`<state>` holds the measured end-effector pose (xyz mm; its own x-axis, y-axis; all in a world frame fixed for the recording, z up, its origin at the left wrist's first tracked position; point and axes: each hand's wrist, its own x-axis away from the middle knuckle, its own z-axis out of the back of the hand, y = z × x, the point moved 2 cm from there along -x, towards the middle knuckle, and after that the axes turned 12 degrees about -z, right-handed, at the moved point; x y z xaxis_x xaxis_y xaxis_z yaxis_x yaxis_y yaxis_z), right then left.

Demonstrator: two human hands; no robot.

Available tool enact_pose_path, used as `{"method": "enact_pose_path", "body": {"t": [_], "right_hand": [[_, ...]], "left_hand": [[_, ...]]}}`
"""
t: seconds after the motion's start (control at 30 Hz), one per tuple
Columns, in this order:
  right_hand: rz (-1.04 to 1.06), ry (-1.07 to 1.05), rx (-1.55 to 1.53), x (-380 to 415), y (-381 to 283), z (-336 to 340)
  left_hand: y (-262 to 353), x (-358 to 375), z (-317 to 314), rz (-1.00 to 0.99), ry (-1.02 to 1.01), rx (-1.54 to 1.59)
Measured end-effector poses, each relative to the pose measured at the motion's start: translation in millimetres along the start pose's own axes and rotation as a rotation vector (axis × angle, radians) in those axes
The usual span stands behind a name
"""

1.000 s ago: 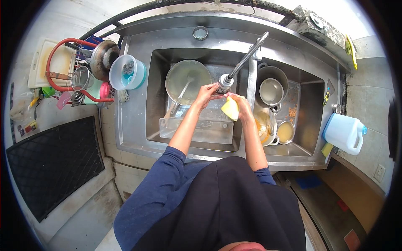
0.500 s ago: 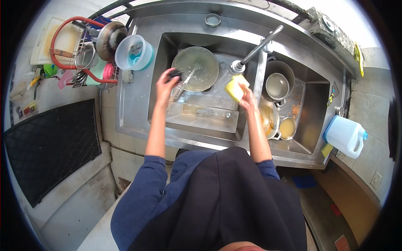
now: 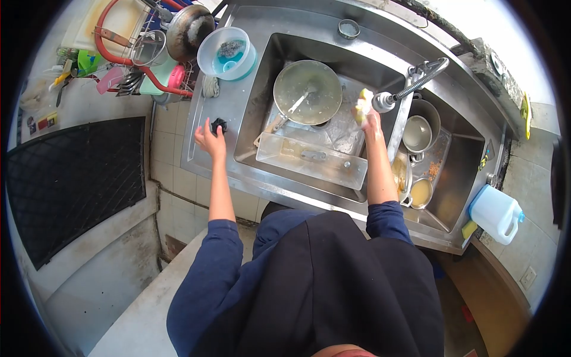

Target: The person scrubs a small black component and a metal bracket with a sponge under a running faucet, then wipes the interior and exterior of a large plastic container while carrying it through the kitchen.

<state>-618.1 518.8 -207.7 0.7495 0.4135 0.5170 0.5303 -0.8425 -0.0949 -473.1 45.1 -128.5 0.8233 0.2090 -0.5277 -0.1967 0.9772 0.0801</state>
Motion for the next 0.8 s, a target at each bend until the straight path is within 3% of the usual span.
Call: {"method": "enact_pose_path", "body": {"t": [0.07,0.13,0.2,0.27,0.3,0.37,0.43,0.47,0.53,0.57,0.8], "right_hand": [[0.114,0.304,0.109,-6,0,24],[0.028,0.364,0.003,14,3,10],[-0.024,0.322,0.016,28,12,-1],[-0.114,0.245,0.005,34,9,-6],[-0.206,0.157,-0.004,37,9,-11],[-0.125,0.153,0.04,42,12,-24],[-0.062,0.163,0.1,49,13,-27],[-0.126,0.063,0.073,50,13,-17],[-0.073,0.285,0.107,65,17,-11],[-0.054,0.396,-0.003,66,20,0],[-0.188,0.324,0.04,80,20,-10]], "left_hand": [[74,-41,61,-0.006,0.104,0.505],[133,-23,66,-0.423,-0.213,0.773],[200,4,68,-0.704,-0.755,1.057],[228,52,17,-0.696,-1.247,1.057],[236,76,-16,-0.703,-1.258,1.066],[241,148,-100,-1.072,-1.725,0.433],[216,233,-192,-0.833,-1.778,0.247],[205,269,-231,-0.714,-1.788,0.156],[190,269,-236,-0.529,-1.635,0.277],[189,269,-238,-0.494,-1.57,0.335],[205,284,-242,-0.482,-1.376,0.461]]}}
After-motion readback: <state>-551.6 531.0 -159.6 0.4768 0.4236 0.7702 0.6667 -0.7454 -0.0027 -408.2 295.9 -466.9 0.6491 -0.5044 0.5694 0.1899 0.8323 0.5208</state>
